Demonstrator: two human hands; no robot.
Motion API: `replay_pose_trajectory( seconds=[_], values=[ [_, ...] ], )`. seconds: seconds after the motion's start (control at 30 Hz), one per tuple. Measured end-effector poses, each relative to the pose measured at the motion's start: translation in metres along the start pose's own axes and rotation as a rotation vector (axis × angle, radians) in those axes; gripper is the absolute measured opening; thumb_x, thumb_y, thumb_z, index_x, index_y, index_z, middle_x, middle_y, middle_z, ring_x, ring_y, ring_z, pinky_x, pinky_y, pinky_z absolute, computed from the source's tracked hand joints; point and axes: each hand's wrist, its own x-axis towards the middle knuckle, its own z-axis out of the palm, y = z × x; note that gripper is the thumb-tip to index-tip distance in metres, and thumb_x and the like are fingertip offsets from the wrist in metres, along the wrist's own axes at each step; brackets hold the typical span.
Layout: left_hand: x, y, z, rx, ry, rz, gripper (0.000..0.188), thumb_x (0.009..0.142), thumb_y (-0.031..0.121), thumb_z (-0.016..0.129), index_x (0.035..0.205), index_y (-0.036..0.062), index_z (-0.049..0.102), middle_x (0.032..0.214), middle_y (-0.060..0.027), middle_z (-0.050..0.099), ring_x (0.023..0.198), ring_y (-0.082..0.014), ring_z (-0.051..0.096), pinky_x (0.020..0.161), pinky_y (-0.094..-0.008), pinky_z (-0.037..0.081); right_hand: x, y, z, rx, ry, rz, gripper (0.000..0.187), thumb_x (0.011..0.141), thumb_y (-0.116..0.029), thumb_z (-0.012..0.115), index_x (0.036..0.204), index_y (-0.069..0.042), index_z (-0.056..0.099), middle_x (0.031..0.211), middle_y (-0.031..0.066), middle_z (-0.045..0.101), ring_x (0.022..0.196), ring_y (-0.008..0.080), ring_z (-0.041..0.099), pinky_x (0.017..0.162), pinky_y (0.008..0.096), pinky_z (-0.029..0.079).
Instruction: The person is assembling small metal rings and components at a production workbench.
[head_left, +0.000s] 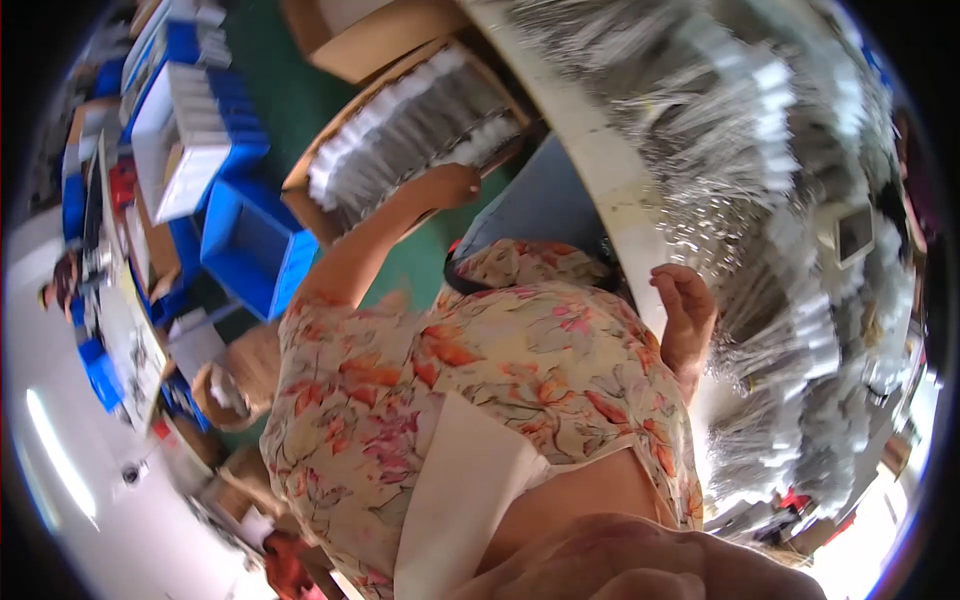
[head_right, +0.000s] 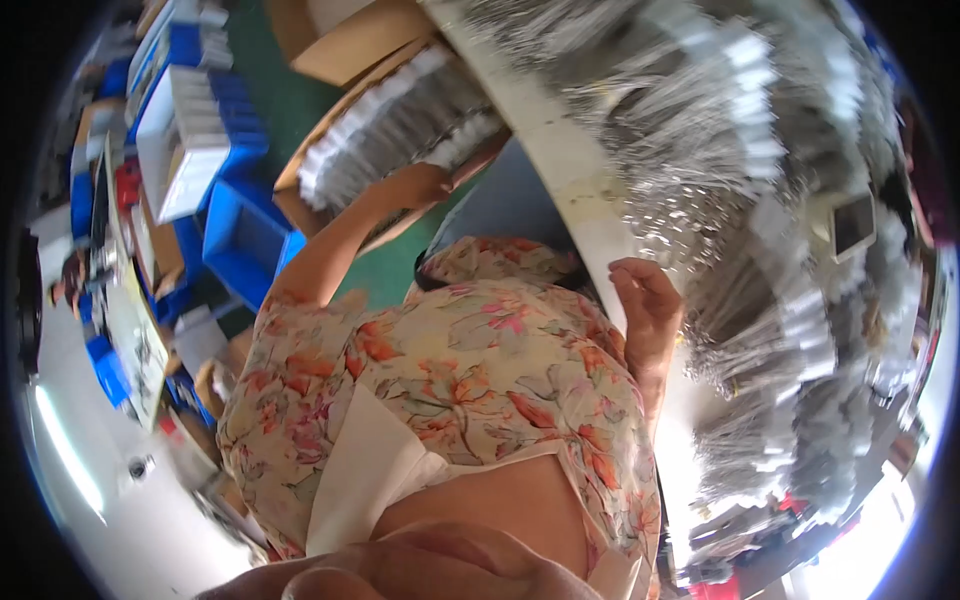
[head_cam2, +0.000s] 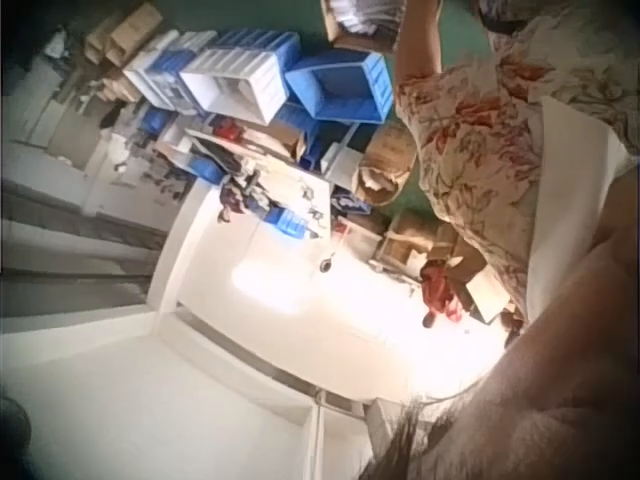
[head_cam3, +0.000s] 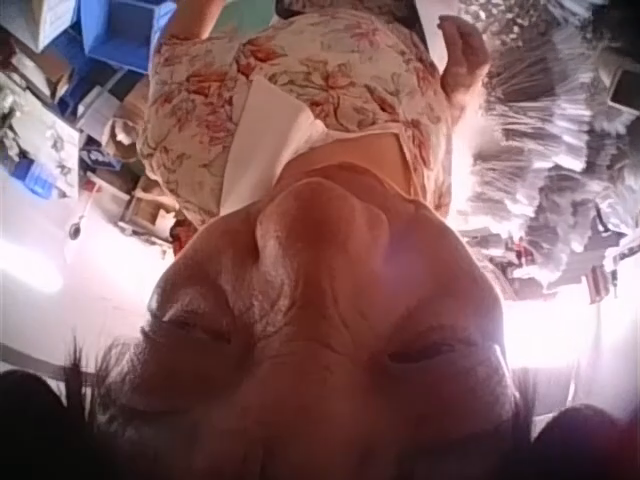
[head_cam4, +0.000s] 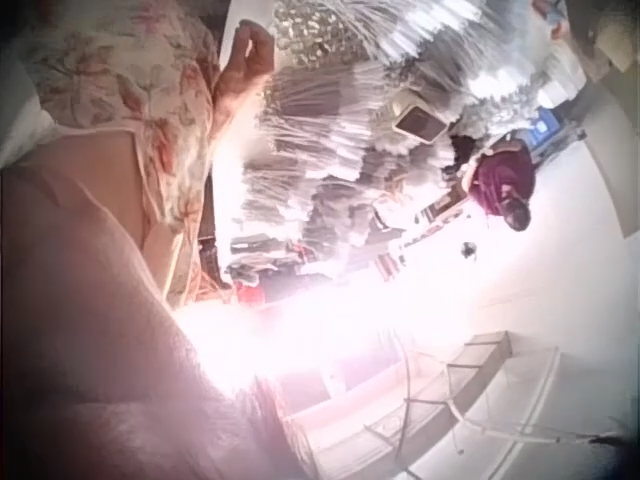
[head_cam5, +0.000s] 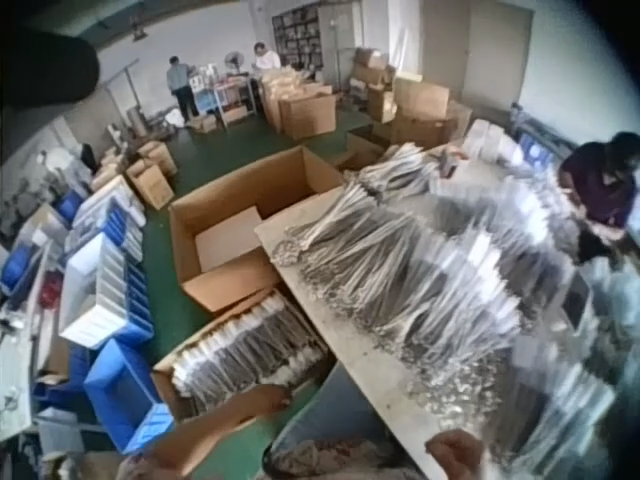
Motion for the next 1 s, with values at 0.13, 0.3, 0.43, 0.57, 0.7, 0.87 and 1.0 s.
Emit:
replay_pose_trajectory(
  seconds=[0.13, 0.3, 0.43, 0.57, 0.7, 0.87, 1.0],
  values=[
    [-0.027, 0.072, -0.131, -0.383, -0.142, 0.244, 0.021, 0.085, 0.02, 0.057, 0.09, 0.0003, 0.064, 0.085, -0.0112, 0.066, 0.077, -0.0204, 0.062, 0.071, -0.0325, 0.047, -0.001, -0.01, -0.027, 0.009, -0.068, -0.079, 0.011, 0.079, 0.001, 0.061, 0.09, 0.002, 0.061, 0.086, 0.005, 0.061, 0.086, 0.0105, 0.054, 0.079, 0.0234, 0.041],
    [-0.009, 0.188, -0.287, -0.726, -0.293, 0.505, 0.019, 0.087, 0.013, 0.053, 0.09, -0.004, 0.062, 0.084, -0.0116, 0.062, 0.074, -0.0185, 0.062, 0.071, -0.0295, 0.049, -0.027, -0.052, -0.094, -0.153, 0.099, -0.358, 0.01, 0.077, 0.003, 0.061, 0.086, -0.001, 0.063, 0.086, 0.0059, 0.061, 0.082, 0.0126, 0.055, 0.075, 0.0245, 0.042],
    [0.116, 0.245, -0.359, -0.599, 0.116, 0.462, 0.026, 0.09, 0.023, 0.051, 0.099, 0.0008, 0.059, 0.089, -0.0045, 0.062, 0.078, -0.011, 0.059, 0.074, -0.0256, 0.048, -0.047, -0.077, -0.165, -0.26, 0.333, -0.407, 0.012, 0.077, 0.004, 0.06, 0.088, 0.0, 0.065, 0.084, 0.0064, 0.063, 0.08, 0.0125, 0.057, 0.074, 0.0245, 0.043],
    [0.264, 0.194, -0.395, -0.491, 0.331, 0.186, 0.027, 0.087, 0.028, 0.056, 0.101, 0.0048, 0.058, 0.091, -0.0029, 0.062, 0.081, -0.0104, 0.059, 0.07, -0.024, 0.048, -0.036, -0.099, -0.23, -0.506, 0.521, -0.339, 0.013, 0.081, -0.007, 0.062, 0.092, -0.001, 0.066, 0.088, 0.0057, 0.065, 0.084, 0.0101, 0.058, 0.079, 0.0247, 0.044],
    [0.355, 0.162, -0.386, -0.118, 0.575, 0.017, 0.032, 0.078, 0.032, 0.063, 0.072, 0.0011, 0.063, 0.056, -0.0055, 0.057, 0.047, -0.0152, 0.056, 0.044, -0.0285, 0.042, 0.0, -0.089, -0.307, -0.54, 0.608, -0.298, 0.019, 0.082, -0.018, 0.062, 0.096, -0.006, 0.066, 0.088, 0.0042, 0.066, 0.084, 0.0094, 0.059, 0.077, 0.0256, 0.045],
    [0.367, 0.158, -0.378, -0.14, 0.614, -0.082, 0.025, 0.079, 0.024, 0.058, 0.078, 0.0002, 0.064, 0.055, -0.0071, 0.057, 0.047, -0.0147, 0.056, 0.044, -0.0291, 0.042, 0.079, -0.074, -0.367, -0.716, 0.607, -0.156, 0.021, 0.079, -0.021, 0.062, 0.094, -0.007, 0.067, 0.082, 0.0043, 0.067, 0.073, 0.011, 0.062, 0.069, 0.0263, 0.049],
    [0.333, 0.161, -0.394, -0.248, 0.631, -0.109, 0.021, 0.084, 0.018, 0.052, 0.09, -0.0018, 0.058, 0.07, -0.0066, 0.06, 0.056, -0.0127, 0.057, 0.046, -0.0271, 0.044, 0.159, -0.066, -0.384, -0.726, 0.555, -0.119, 0.021, 0.073, -0.023, 0.062, 0.087, -0.008, 0.068, 0.077, 0.0063, 0.067, 0.067, 0.0137, 0.064, 0.066, 0.0291, 0.051]
  ],
)
